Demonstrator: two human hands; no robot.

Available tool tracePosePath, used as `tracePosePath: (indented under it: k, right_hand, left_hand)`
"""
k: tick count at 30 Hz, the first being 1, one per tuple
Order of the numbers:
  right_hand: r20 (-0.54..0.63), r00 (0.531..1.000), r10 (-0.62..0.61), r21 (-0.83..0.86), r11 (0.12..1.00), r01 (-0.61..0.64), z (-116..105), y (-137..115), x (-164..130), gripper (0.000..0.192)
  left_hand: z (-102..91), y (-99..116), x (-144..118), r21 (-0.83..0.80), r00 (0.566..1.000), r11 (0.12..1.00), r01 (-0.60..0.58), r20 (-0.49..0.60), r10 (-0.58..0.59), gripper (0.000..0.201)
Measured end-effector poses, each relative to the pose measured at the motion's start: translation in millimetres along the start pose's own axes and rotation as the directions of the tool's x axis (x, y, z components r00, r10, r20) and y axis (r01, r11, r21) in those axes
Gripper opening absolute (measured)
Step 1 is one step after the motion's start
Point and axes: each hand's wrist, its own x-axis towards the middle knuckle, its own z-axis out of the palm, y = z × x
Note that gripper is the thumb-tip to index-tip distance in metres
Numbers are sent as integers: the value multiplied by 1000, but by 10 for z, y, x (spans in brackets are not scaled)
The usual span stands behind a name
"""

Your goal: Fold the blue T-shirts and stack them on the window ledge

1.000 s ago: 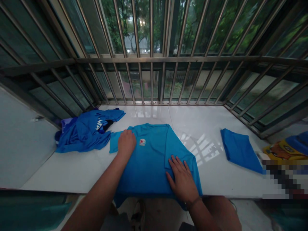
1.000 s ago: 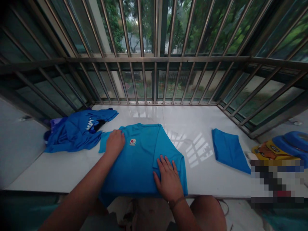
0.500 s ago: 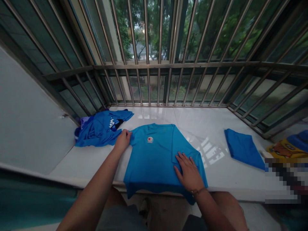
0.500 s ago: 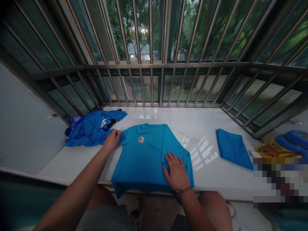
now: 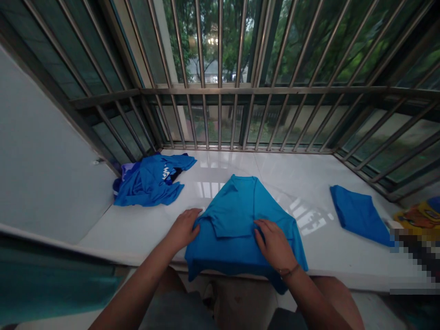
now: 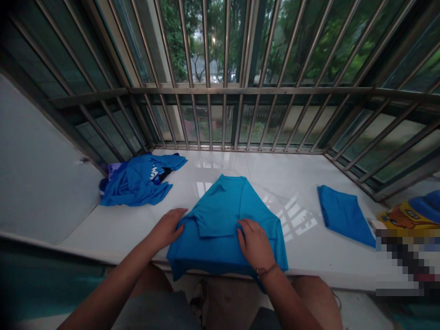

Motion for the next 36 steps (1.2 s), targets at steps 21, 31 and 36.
tracePosePath:
  k: [21, 31, 36]
  right_hand:
    - [245, 935, -258, 200, 957, 212, 268, -1315, 1100, 31]
    - [175, 907, 382, 7, 921, -390, 294, -199, 2284, 48]
    - [187, 895, 405, 86, 901, -426, 531, -35, 2683, 40]
  left_hand:
    - [63, -571, 379, -129, 993, 989, -76, -101, 63, 43]
    - [138, -572, 383, -169, 989, 986, -9, -148, -17, 40]
    - [103, -562, 382, -170, 993, 985, 1, -119, -22, 38]
